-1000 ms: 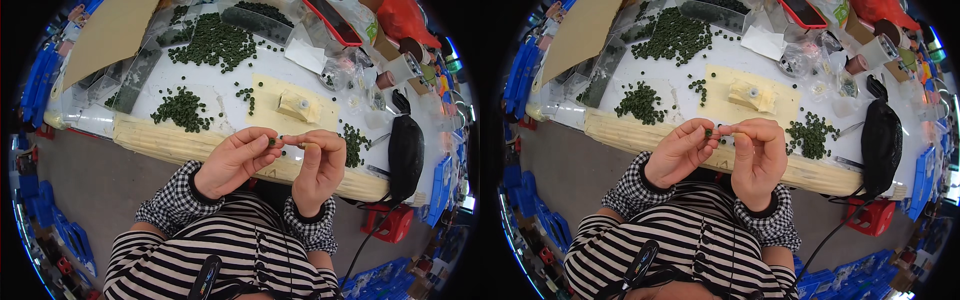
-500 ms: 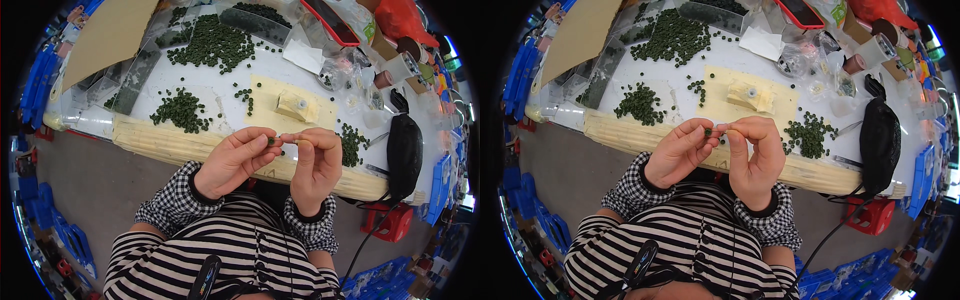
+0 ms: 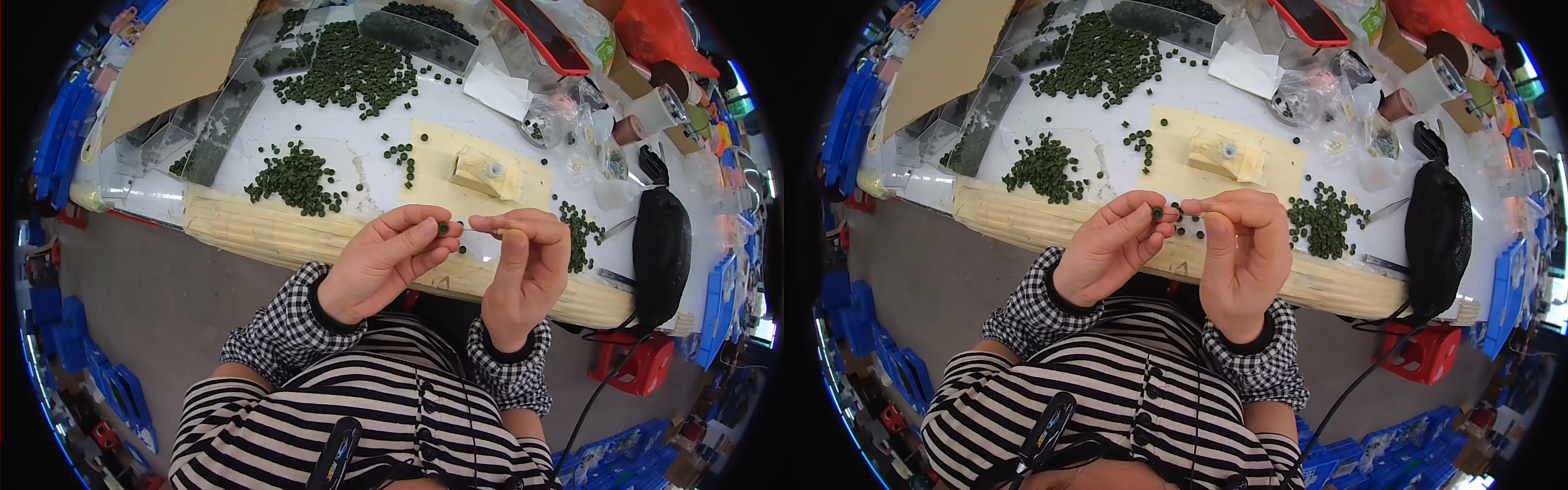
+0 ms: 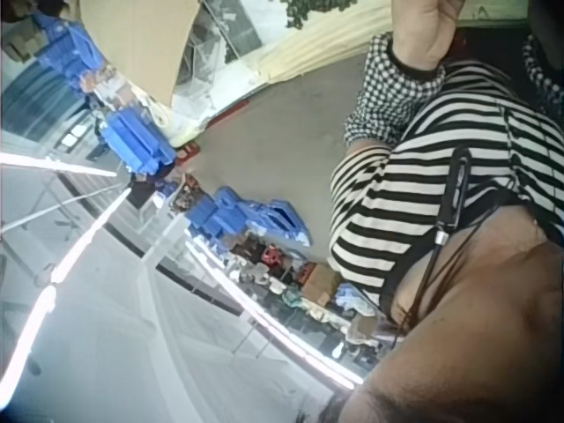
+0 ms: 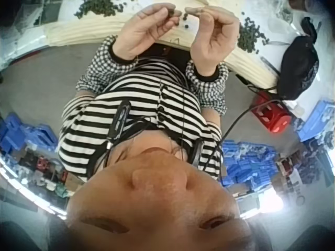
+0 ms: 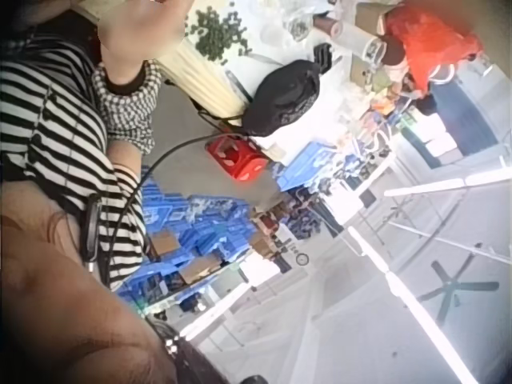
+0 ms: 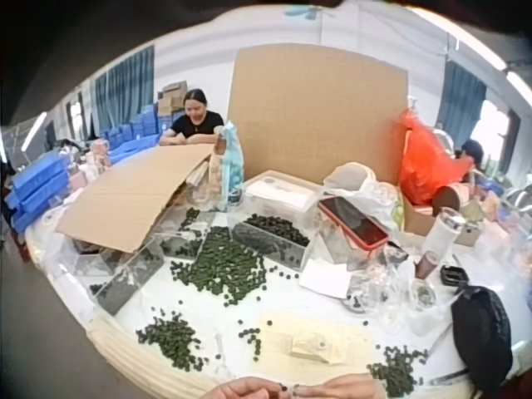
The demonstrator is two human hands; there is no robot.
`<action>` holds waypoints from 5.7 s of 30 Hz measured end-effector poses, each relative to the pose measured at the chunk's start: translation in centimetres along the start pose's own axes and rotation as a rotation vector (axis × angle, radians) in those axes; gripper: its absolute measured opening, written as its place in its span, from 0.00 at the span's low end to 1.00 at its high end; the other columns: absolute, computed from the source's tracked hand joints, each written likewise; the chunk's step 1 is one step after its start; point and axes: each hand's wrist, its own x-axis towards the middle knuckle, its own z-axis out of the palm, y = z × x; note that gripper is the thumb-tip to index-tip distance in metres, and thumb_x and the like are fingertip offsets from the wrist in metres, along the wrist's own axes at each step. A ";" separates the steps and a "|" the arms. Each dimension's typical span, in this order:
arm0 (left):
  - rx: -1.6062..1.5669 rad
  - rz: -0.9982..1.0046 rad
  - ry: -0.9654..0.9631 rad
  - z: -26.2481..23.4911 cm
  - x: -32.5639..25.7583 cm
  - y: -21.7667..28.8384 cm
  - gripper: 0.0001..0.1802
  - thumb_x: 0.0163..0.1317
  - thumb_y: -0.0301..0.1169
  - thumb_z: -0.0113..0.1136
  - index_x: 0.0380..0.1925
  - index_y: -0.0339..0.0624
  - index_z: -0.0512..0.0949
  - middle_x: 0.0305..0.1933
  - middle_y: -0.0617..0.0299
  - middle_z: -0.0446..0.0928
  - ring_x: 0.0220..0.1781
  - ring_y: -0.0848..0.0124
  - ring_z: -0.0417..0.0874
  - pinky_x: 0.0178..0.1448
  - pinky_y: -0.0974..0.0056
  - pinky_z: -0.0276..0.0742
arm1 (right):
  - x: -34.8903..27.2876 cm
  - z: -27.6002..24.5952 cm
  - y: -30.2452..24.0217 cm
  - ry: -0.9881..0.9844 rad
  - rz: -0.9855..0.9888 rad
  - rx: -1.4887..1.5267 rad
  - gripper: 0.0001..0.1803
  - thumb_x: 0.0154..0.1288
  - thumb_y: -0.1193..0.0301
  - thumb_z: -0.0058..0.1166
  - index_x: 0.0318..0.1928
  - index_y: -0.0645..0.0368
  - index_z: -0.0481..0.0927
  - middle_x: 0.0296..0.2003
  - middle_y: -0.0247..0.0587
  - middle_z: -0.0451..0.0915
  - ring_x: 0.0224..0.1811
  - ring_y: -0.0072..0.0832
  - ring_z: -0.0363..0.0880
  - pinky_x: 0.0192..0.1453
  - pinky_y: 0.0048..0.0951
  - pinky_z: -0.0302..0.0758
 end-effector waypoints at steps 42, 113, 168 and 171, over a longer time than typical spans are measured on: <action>0.670 0.626 0.036 0.1 -0.5 -0.4 0.11 0.61 0.14 0.60 0.44 0.31 0.81 0.46 0.53 0.82 0.49 0.69 0.84 0.55 0.68 0.82 | -1.6 -0.2 -0.1 -0.234 0.035 -0.296 0.18 0.55 0.81 0.63 0.48 0.60 0.86 0.35 0.38 0.78 0.37 0.30 0.74 0.40 0.26 0.73; 2.207 0.569 0.147 1.4 1.0 5.9 0.16 0.54 0.22 0.66 0.44 0.41 0.81 0.47 0.53 0.78 0.47 0.57 0.81 0.50 0.59 0.78 | -3.6 -9.0 0.1 0.001 -0.021 -0.538 0.14 0.60 0.85 0.56 0.47 0.67 0.84 0.32 0.41 0.77 0.34 0.28 0.75 0.39 0.24 0.72; 2.582 0.980 -0.832 -1.6 11.1 12.7 0.08 0.60 0.31 0.59 0.37 0.42 0.74 0.50 0.57 0.74 0.58 0.62 0.74 0.65 0.60 0.70 | -5.5 -12.8 2.5 0.105 -0.130 -0.825 0.14 0.59 0.84 0.54 0.46 0.66 0.84 0.30 0.40 0.74 0.32 0.33 0.71 0.37 0.31 0.68; 2.721 1.088 -0.895 -2.5 12.2 14.1 0.06 0.59 0.28 0.55 0.36 0.40 0.74 0.48 0.57 0.76 0.59 0.62 0.75 0.70 0.59 0.68 | -5.5 -12.7 2.5 0.110 -0.138 -0.839 0.14 0.59 0.84 0.55 0.46 0.66 0.84 0.30 0.40 0.74 0.32 0.33 0.70 0.37 0.31 0.68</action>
